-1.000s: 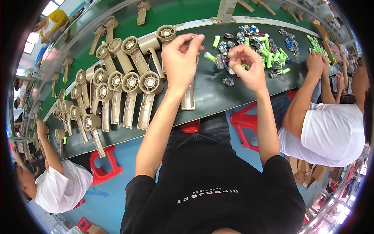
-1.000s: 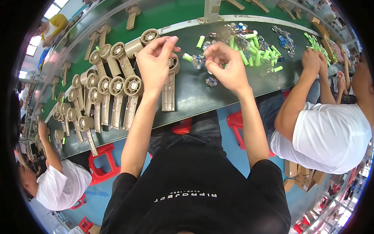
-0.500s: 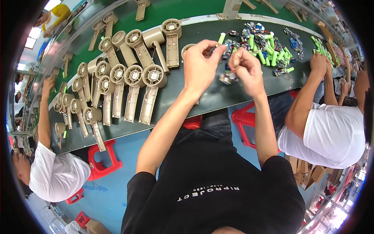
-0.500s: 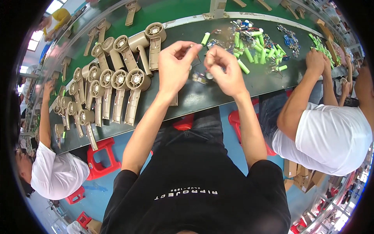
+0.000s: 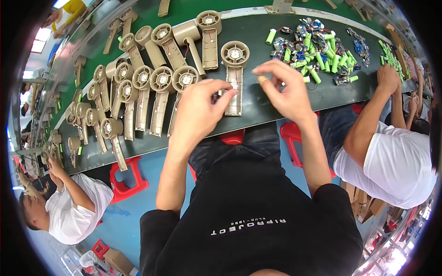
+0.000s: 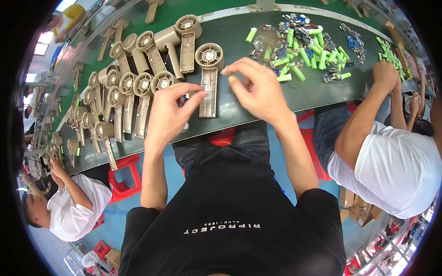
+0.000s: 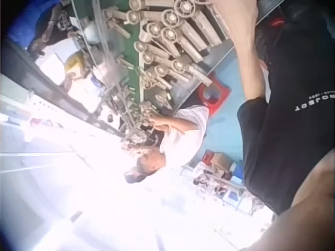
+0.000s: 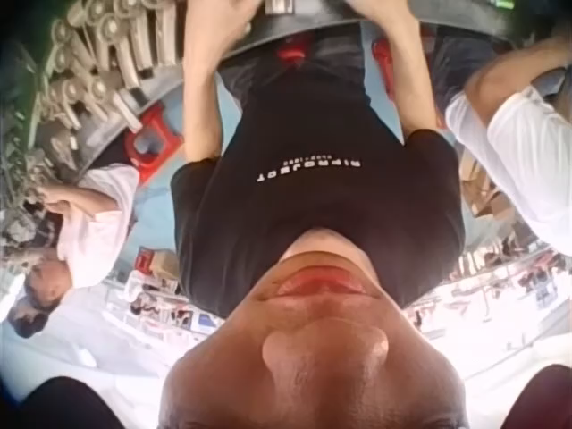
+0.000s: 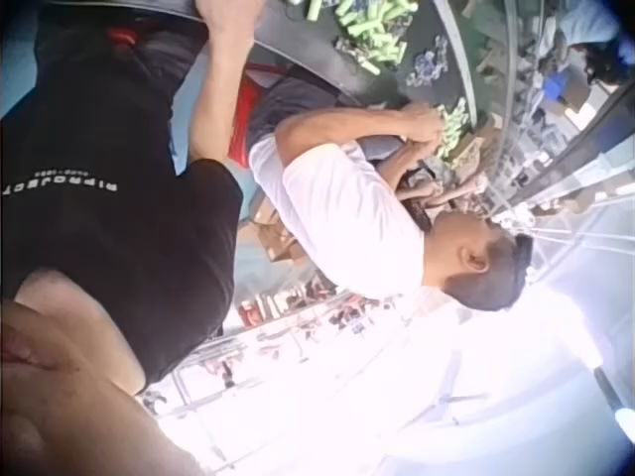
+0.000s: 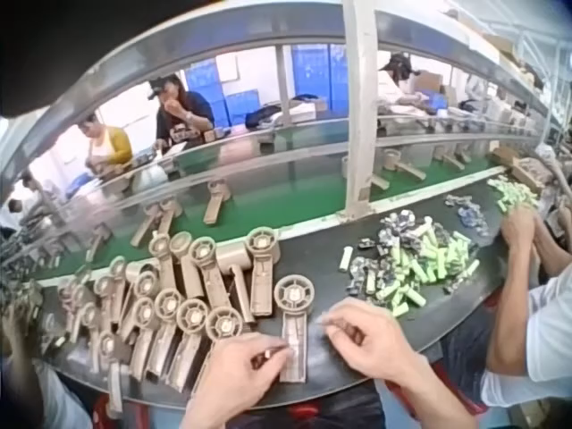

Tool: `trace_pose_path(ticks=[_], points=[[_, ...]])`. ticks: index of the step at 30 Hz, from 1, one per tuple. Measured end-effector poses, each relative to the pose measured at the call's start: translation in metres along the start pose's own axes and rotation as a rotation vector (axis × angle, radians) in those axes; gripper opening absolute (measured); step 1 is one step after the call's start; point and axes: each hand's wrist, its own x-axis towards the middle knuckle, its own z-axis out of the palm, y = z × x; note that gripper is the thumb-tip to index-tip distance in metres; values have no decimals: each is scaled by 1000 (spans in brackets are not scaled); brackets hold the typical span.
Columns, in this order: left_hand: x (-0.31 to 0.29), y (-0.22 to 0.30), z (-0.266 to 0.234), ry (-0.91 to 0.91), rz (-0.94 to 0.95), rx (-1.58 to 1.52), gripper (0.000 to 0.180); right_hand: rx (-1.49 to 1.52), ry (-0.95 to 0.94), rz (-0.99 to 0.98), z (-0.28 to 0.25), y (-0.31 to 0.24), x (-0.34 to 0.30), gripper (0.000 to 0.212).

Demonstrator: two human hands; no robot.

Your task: The person assembles handheld fans by inserting battery and circuit board units into plastic fan casings by hand and placing the assembled casings onto an upper conveyor belt.

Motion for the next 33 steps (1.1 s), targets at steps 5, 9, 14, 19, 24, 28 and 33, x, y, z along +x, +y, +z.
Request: trace_pose_path(ticks=[5, 9, 14, 19, 24, 28, 33], points=[[6, -10, 23, 45, 97, 199, 17, 115, -46, -1, 25, 6, 4, 16], [7, -19, 27, 103, 102, 102, 15, 87, -64, -28, 32, 12, 6, 16], [5, -21, 23, 196, 117, 32, 12, 87, -84, -42, 37, 14, 8, 14], [4, -24, 23, 218, 135, 33, 11, 62, -1, -140, 43, 16, 13, 12], [-6, -27, 15, 108, 5, -267, 33, 133, 38, -52, 47, 21, 10, 8], [-7, -32, 25, 250, 95, -169, 47, 169, 74, -2, 48, 16, 10, 6], [-5, -30, 41, 333, 78, -171, 23, 225, 61, 48, 51, 17, 9, 6]])
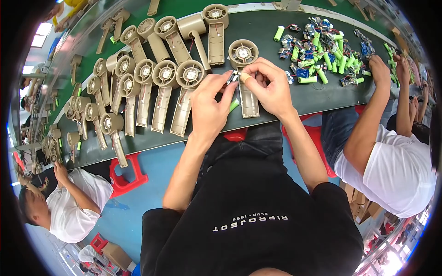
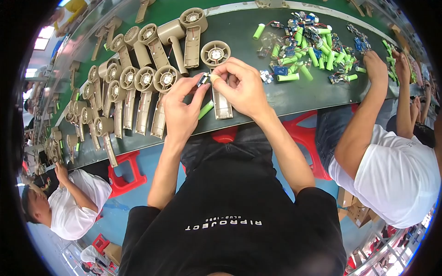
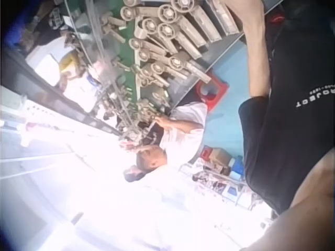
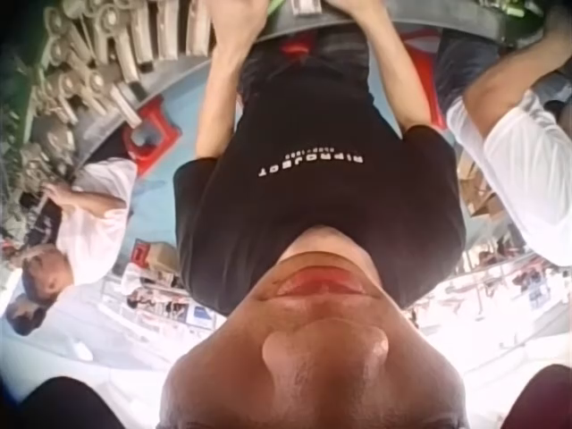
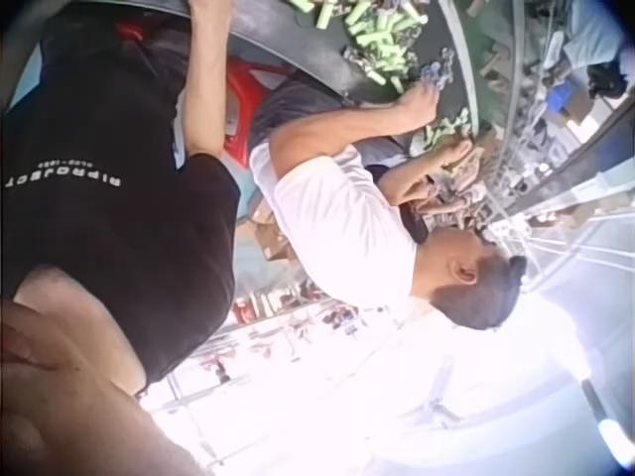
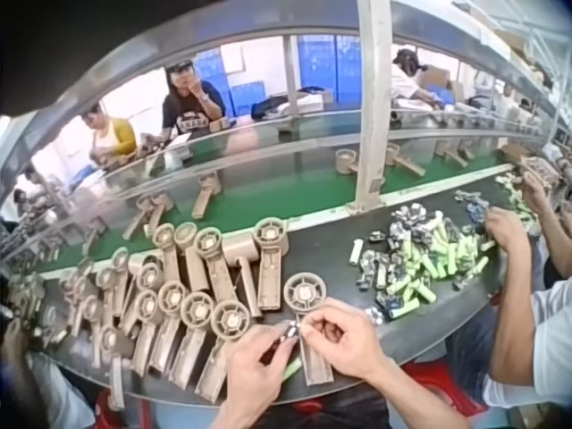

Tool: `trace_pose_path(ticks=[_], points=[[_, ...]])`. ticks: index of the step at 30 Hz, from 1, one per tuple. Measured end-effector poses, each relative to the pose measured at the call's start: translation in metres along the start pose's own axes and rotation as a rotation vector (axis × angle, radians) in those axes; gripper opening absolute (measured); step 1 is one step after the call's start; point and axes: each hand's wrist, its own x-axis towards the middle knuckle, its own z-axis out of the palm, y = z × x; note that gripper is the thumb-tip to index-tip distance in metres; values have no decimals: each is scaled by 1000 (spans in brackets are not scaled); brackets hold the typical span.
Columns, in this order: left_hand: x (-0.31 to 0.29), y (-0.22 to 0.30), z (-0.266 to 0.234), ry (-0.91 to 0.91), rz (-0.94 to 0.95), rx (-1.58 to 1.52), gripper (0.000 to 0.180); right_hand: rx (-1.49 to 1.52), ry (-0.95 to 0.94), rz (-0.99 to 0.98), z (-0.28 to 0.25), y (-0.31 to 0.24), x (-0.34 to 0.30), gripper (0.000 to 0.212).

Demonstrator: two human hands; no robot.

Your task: The person assembles handheld fans by inserting battery and circuit board units into plastic fan casings by hand and placing the assembled casings onto an upper conveyor belt.

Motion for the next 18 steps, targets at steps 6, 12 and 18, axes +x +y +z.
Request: trace_pose_path(ticks=[6, 12, 18], points=[[0, -3, 2, 20, 115, 105, 26, 7, -8, 12, 0, 2, -1, 7], [-1, -13, 6, 48, 311, 246, 28, -40, -29, 20, -3, 0, -1, 8], [0, -16, 8, 41, 326, 230, 28, -86, -25, -13, -2, 2, 0, 8]])
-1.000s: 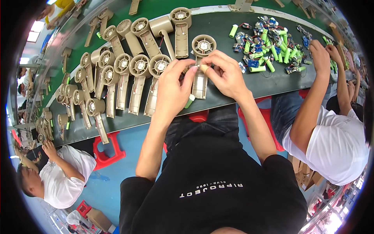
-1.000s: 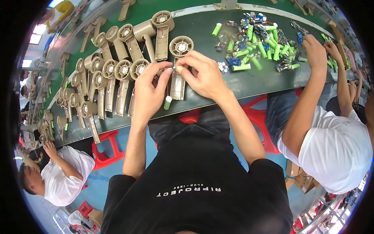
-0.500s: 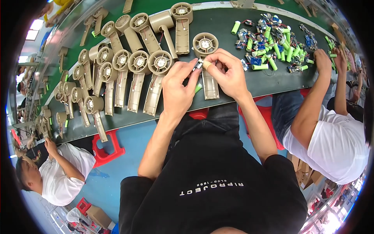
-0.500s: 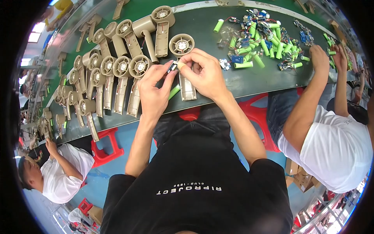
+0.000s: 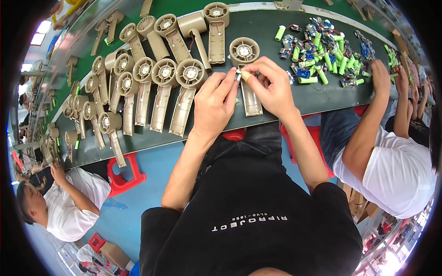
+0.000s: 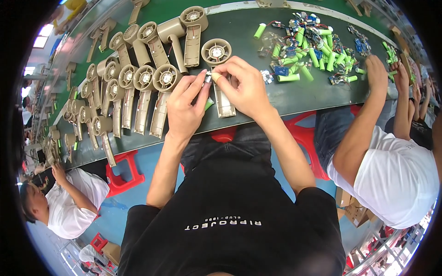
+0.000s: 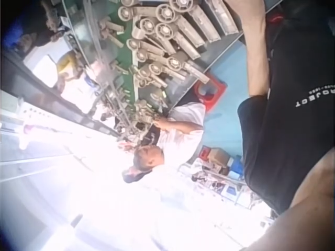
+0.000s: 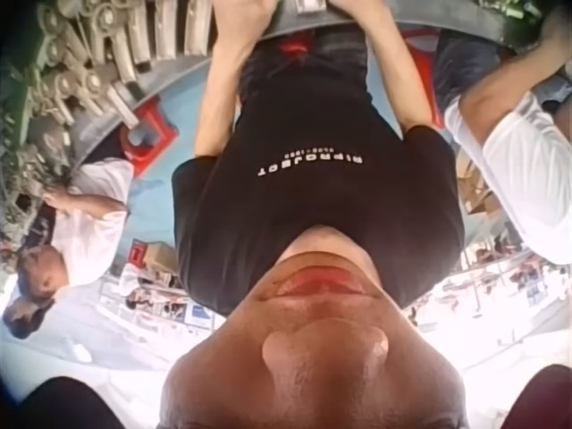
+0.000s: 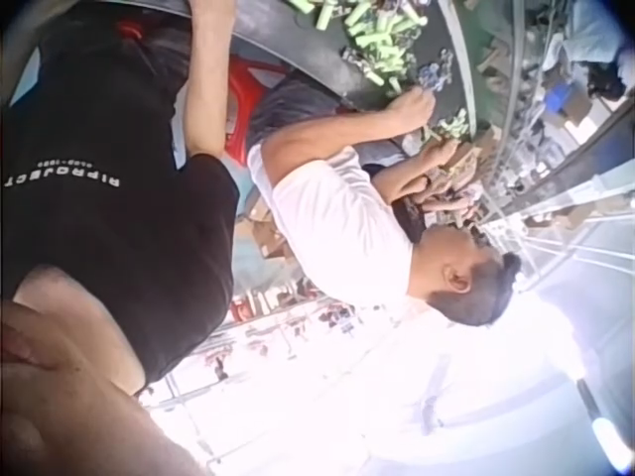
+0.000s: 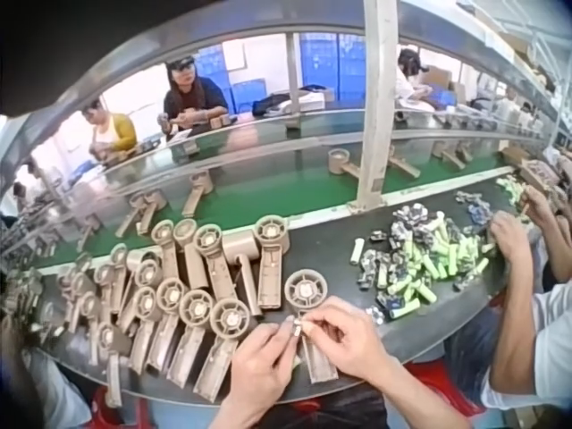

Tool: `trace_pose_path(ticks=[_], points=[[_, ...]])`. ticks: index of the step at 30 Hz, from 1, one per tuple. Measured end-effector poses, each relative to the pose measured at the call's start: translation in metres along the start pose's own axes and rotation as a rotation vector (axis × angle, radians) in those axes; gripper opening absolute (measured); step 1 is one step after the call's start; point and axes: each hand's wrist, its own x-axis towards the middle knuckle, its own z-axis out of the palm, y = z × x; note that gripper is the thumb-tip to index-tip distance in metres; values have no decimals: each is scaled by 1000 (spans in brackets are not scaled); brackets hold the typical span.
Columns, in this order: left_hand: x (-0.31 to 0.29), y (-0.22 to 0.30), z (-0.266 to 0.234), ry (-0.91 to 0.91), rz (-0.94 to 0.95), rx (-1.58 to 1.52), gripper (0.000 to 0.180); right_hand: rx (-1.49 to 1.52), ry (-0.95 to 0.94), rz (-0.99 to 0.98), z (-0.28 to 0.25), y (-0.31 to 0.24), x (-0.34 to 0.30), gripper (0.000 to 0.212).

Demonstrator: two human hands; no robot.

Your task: The person assembles handheld fans by inserting battery and circuit board units into plastic fan casings by hand and placing the assembled casings onto an upper conveyor belt.

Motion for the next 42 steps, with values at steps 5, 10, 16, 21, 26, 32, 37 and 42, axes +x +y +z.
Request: trace_pose_path(ticks=[5, 10, 16, 21, 26, 32, 37, 42], points=[[1, 3, -2, -10, -14, -25, 28, -350, 127, -332, 3, -2, -2, 10], [4, -1, -5, -49, 38, -8, 27, -388, 136, -436, 6, 4, 0, 12], [13, -3, -12, -156, 81, -51, 28, -378, 153, -464, 5, 4, -2, 13], [17, -2, -14, -176, 36, -111, 23, -340, 134, -469, 1, 5, 3, 13], [2, 3, -10, -95, -257, -253, 20, -291, 221, 78, 20, -9, -34, 46], [70, 1, -30, -159, -642, -907, 20, 155, 187, 202, -9, -50, 13, 48], [197, -83, -55, -83, -589, -496, 31, -164, -1, 42, 7, -37, 182, 43], [261, -198, -66, -41, -780, -409, 33, -265, -87, 18, 84, 19, 311, 46]])
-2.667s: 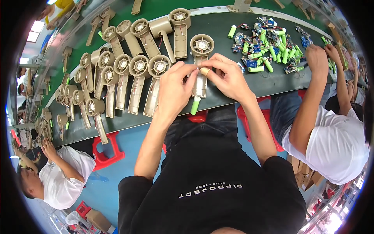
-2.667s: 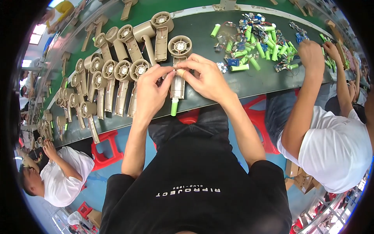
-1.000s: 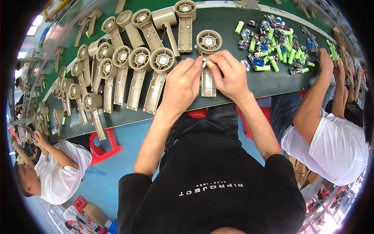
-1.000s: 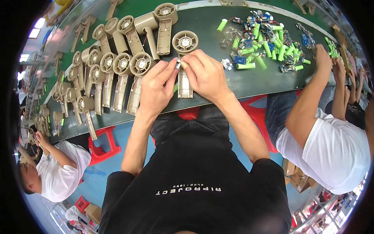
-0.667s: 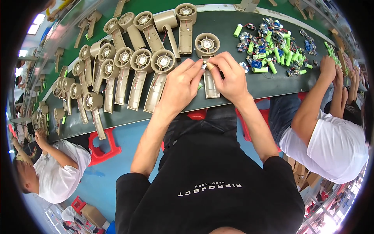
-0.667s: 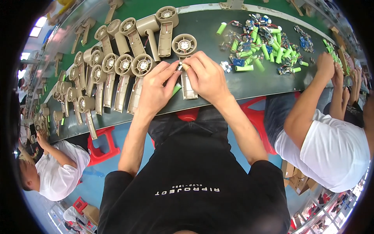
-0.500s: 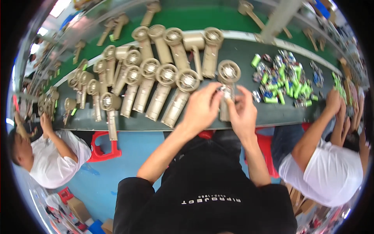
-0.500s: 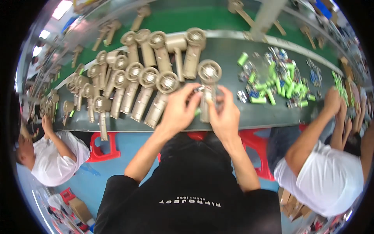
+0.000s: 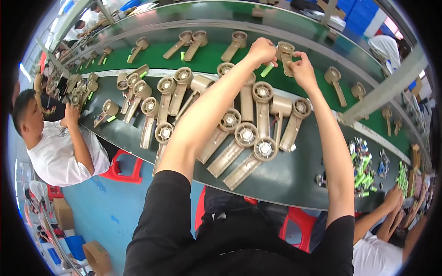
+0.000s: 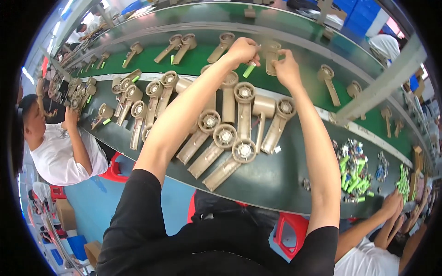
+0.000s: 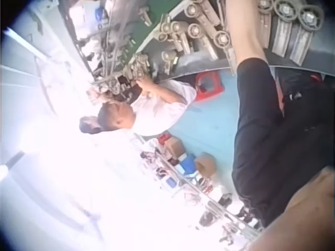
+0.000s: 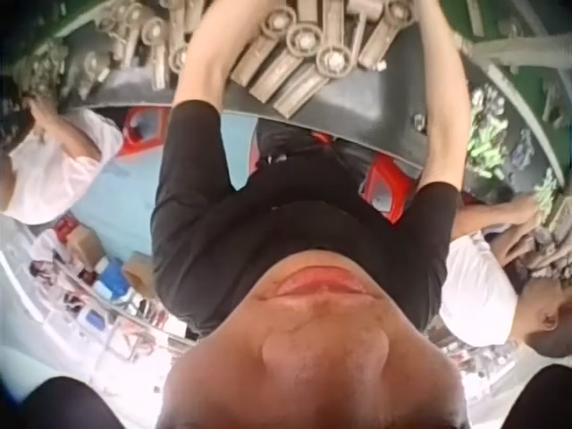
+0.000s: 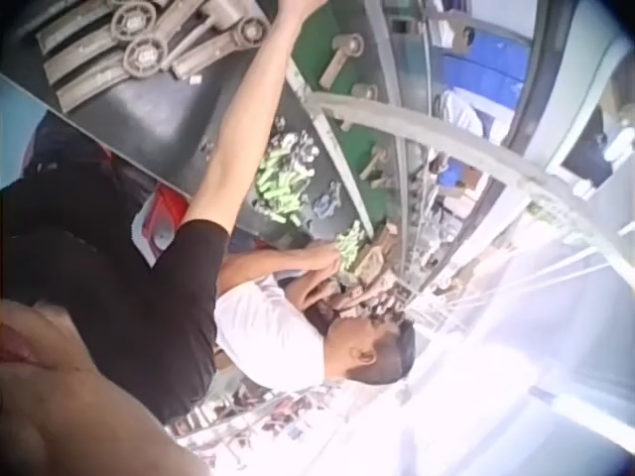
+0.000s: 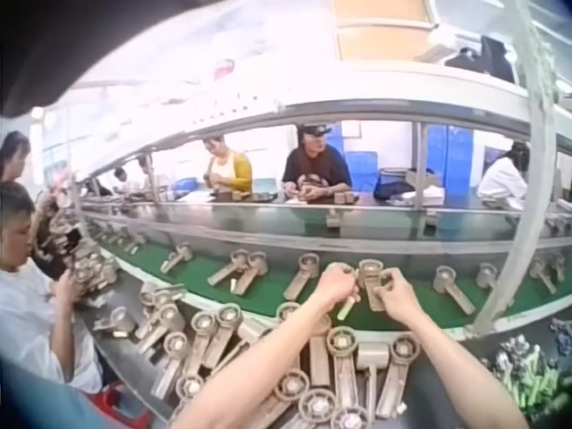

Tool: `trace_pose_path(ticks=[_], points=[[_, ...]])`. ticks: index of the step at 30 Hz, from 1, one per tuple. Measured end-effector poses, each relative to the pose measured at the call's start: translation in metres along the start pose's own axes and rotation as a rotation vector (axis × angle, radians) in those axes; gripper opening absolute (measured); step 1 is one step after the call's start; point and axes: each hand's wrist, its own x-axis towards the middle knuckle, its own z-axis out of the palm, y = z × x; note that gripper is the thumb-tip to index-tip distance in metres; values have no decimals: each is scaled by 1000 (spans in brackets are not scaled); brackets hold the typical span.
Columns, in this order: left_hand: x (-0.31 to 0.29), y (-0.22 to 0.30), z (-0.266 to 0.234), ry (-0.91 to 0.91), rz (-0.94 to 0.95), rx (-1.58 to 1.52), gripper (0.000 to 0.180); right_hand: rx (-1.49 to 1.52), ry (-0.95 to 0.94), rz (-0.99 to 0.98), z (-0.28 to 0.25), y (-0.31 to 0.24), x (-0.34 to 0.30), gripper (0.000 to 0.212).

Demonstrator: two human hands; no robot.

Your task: The person assembles handheld fans by inserting battery and circuit board units into plastic fan casings by hand and placing the assembled casings onto an upper conveyor belt.

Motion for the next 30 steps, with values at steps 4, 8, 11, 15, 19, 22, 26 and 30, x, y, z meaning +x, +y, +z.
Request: trace_pose_path(ticks=[4, 8, 11, 15, 19, 22, 26, 30], points=[[51, -31, -66, 389, 324, 668, 31, -66, -22, -33, 52, 54, 52, 46], [40, -65, -194, 705, -33, 1229, 43, 48, -196, 131, 53, 42, 33, 51], [31, -119, -291, 618, -400, 1218, 52, -74, -261, 64, 38, 13, 27, 55], [39, -172, -324, 437, -325, 1321, 36, -25, -251, 62, -19, 8, 7, 56], [3, -174, -380, 564, 240, 1648, 20, 29, -131, -49, -85, -8, -41, 45], [-46, -94, -279, 572, 285, 1424, 33, -55, -4, 108, -151, -19, -113, 40], [-176, 13, -140, 447, 404, 1030, 39, -171, 0, 282, -189, -14, -206, 30], [-287, 20, -39, 143, 706, 753, 35, -457, -11, 14, -183, 29, -247, 22]])
